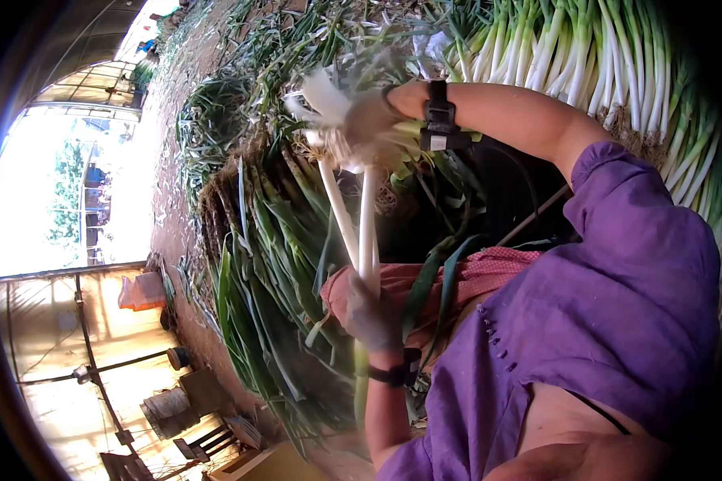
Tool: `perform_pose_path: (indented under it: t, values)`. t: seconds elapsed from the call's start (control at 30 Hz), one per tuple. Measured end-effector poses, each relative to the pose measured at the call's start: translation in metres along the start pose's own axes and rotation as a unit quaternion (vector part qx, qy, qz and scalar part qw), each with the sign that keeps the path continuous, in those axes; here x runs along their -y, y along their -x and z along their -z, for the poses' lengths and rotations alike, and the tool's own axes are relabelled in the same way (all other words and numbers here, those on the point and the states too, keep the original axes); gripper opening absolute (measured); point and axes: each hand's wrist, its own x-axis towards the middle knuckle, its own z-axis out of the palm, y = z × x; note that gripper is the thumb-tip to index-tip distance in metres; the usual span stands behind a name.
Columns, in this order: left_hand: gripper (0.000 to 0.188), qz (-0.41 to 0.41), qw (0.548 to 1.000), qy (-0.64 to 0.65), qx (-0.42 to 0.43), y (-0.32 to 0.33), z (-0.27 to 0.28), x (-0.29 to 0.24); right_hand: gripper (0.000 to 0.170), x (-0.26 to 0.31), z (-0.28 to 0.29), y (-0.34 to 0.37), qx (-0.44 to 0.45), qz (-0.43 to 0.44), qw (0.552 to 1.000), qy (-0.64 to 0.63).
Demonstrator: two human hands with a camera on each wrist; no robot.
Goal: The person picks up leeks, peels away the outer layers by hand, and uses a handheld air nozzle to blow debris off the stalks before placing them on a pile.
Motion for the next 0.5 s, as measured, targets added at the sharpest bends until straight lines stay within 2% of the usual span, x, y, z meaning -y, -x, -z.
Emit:
perform_pose_path:
  t: [0.03,0.07,0.1,0.13,0.2,0.27,0.3,0.33,0.4,0.43,0.5]
  values:
    - [0.043,-0.016,1.000,0.001,-0.016,0.000,-0.001,0.000,0.034,-0.006,-0.012,-0.007,0.062,0.060,0.996,0.010]
    - [0.043,-0.030,0.999,0.001,-0.034,0.000,-0.002,0.001,0.033,0.002,-0.022,-0.005,0.142,0.066,0.988,-0.002]
    - [0.042,-0.044,0.998,0.000,-0.053,0.000,-0.002,0.002,0.031,0.008,-0.028,-0.004,0.172,0.065,0.983,0.029]
    - [0.041,-0.030,0.999,0.000,-0.034,0.002,-0.001,0.003,0.030,0.011,-0.035,-0.005,0.202,0.066,0.975,0.060]
    - [0.039,0.001,1.000,0.001,0.001,0.004,0.001,0.005,0.029,0.006,-0.058,-0.016,0.158,0.058,0.964,0.206]
    - [0.034,0.002,0.999,0.035,-0.031,0.001,0.005,0.002,0.028,-0.018,-0.057,-0.031,-0.058,0.028,0.991,0.118]
    - [0.032,0.000,0.998,0.050,-0.048,-0.001,0.011,0.003,0.028,-0.035,-0.047,-0.039,-0.131,-0.012,0.990,0.053]
    - [0.031,0.081,0.987,0.138,-0.008,-0.003,0.020,0.006,0.029,-0.050,-0.036,-0.045,-0.208,-0.042,0.977,-0.019]
    - [0.032,0.235,0.920,0.305,0.068,-0.011,0.044,0.022,0.032,-0.083,0.006,-0.048,-0.283,-0.145,0.928,-0.196]
    - [0.030,0.240,0.889,0.380,0.090,-0.014,0.046,0.046,0.035,-0.089,0.020,-0.041,-0.312,-0.194,0.887,-0.280]
    - [0.027,0.251,0.811,0.523,0.080,-0.021,0.053,0.083,0.036,-0.059,0.007,0.012,-0.116,-0.171,0.961,-0.183]
